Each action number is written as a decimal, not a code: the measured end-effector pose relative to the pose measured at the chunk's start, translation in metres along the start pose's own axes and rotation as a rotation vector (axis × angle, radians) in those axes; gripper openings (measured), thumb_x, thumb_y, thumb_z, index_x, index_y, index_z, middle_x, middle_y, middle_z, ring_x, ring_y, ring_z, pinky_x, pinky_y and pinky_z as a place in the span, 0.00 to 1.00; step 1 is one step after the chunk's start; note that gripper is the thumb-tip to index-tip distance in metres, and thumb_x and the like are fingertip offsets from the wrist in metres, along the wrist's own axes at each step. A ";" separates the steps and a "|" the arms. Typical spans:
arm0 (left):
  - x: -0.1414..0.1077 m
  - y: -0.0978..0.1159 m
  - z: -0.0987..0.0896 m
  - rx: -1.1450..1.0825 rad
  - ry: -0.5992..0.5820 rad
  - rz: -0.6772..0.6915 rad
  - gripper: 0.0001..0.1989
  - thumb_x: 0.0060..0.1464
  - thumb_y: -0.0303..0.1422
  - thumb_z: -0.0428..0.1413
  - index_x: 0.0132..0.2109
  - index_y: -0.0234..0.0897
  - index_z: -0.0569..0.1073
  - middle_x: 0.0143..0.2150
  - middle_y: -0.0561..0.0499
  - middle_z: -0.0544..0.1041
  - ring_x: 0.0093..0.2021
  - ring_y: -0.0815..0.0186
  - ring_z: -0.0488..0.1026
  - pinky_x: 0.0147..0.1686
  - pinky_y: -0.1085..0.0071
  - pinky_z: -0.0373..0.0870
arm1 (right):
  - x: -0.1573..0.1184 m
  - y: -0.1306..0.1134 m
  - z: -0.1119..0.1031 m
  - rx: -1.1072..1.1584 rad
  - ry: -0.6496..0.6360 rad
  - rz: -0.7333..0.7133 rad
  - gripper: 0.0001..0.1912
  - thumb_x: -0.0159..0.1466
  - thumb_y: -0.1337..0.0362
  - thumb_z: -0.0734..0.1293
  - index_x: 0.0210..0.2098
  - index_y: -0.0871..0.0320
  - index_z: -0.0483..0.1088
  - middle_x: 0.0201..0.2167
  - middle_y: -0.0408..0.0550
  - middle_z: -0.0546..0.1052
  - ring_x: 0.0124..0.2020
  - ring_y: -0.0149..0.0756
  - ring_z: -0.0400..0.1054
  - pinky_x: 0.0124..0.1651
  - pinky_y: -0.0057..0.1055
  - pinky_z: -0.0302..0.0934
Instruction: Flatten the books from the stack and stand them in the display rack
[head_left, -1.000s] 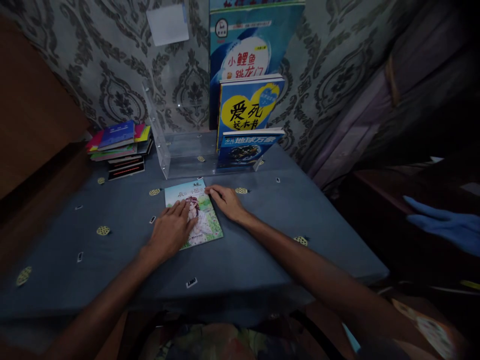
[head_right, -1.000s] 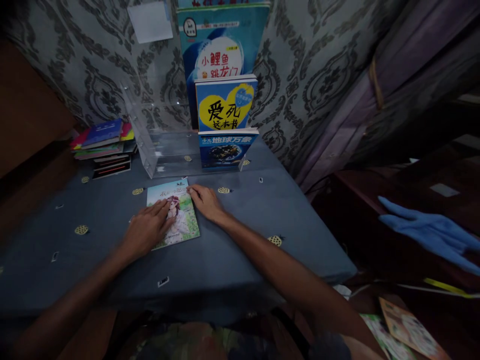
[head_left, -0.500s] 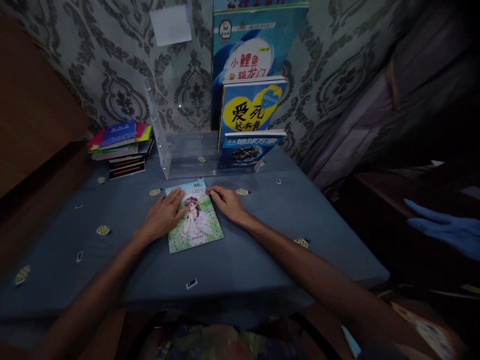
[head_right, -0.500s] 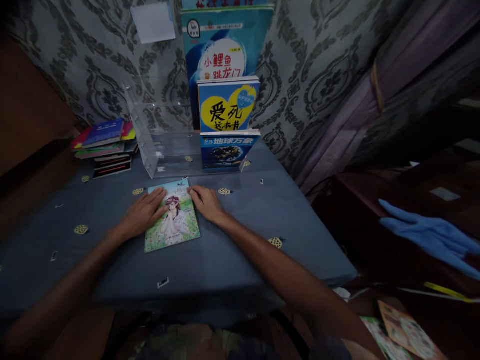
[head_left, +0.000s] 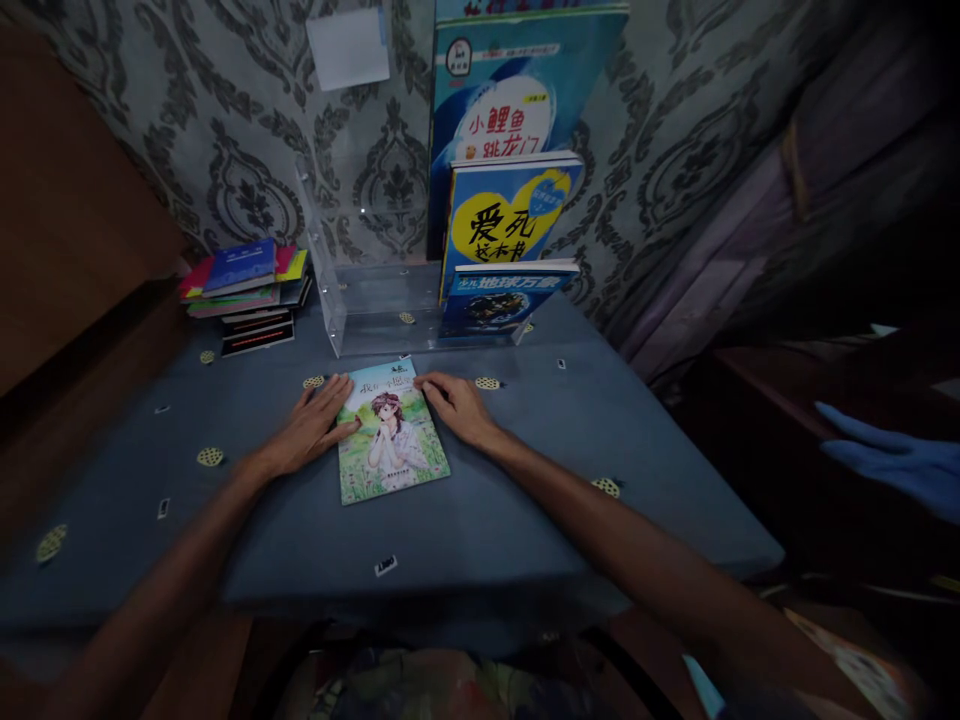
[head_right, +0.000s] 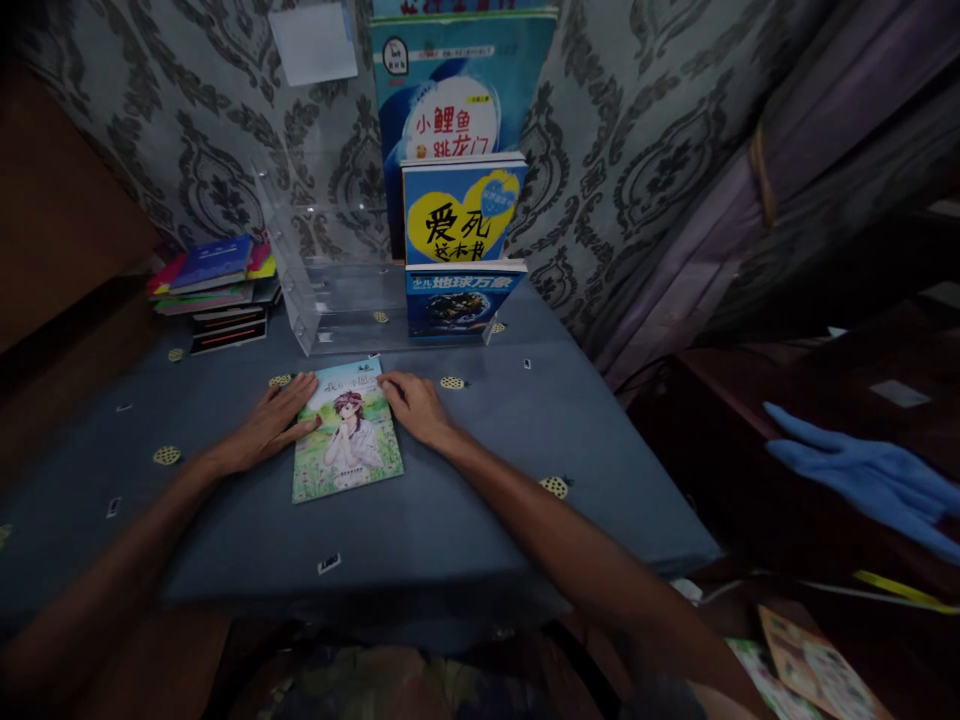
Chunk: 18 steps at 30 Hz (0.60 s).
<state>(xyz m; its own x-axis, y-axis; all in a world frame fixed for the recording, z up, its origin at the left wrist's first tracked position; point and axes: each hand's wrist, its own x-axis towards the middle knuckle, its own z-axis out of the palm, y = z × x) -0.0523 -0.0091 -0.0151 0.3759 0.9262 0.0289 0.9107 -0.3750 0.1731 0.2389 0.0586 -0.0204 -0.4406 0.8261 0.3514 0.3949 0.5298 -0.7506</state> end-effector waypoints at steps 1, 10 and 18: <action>-0.003 0.001 0.000 -0.002 -0.001 0.013 0.38 0.68 0.57 0.34 0.76 0.41 0.44 0.77 0.43 0.48 0.76 0.52 0.42 0.71 0.48 0.44 | 0.000 0.000 0.000 -0.002 0.001 -0.001 0.15 0.70 0.64 0.60 0.48 0.56 0.78 0.44 0.49 0.83 0.45 0.42 0.76 0.50 0.36 0.66; -0.028 0.015 -0.003 -0.012 -0.012 0.112 0.36 0.70 0.53 0.37 0.76 0.44 0.38 0.77 0.44 0.47 0.76 0.53 0.43 0.71 0.49 0.45 | -0.001 -0.002 0.000 -0.013 -0.001 0.011 0.15 0.70 0.64 0.60 0.48 0.55 0.78 0.44 0.49 0.83 0.45 0.42 0.76 0.47 0.35 0.66; -0.054 0.044 -0.010 0.005 -0.028 0.194 0.36 0.71 0.49 0.41 0.75 0.52 0.31 0.77 0.48 0.45 0.76 0.54 0.44 0.71 0.48 0.46 | -0.001 -0.002 0.000 -0.016 -0.005 0.018 0.15 0.70 0.64 0.60 0.48 0.57 0.78 0.45 0.50 0.83 0.45 0.42 0.76 0.48 0.35 0.66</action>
<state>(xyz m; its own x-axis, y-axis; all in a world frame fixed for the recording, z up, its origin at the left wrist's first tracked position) -0.0340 -0.0752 0.0007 0.5491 0.8350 0.0340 0.8215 -0.5468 0.1619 0.2387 0.0570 -0.0188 -0.4377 0.8343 0.3352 0.4152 0.5183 -0.7477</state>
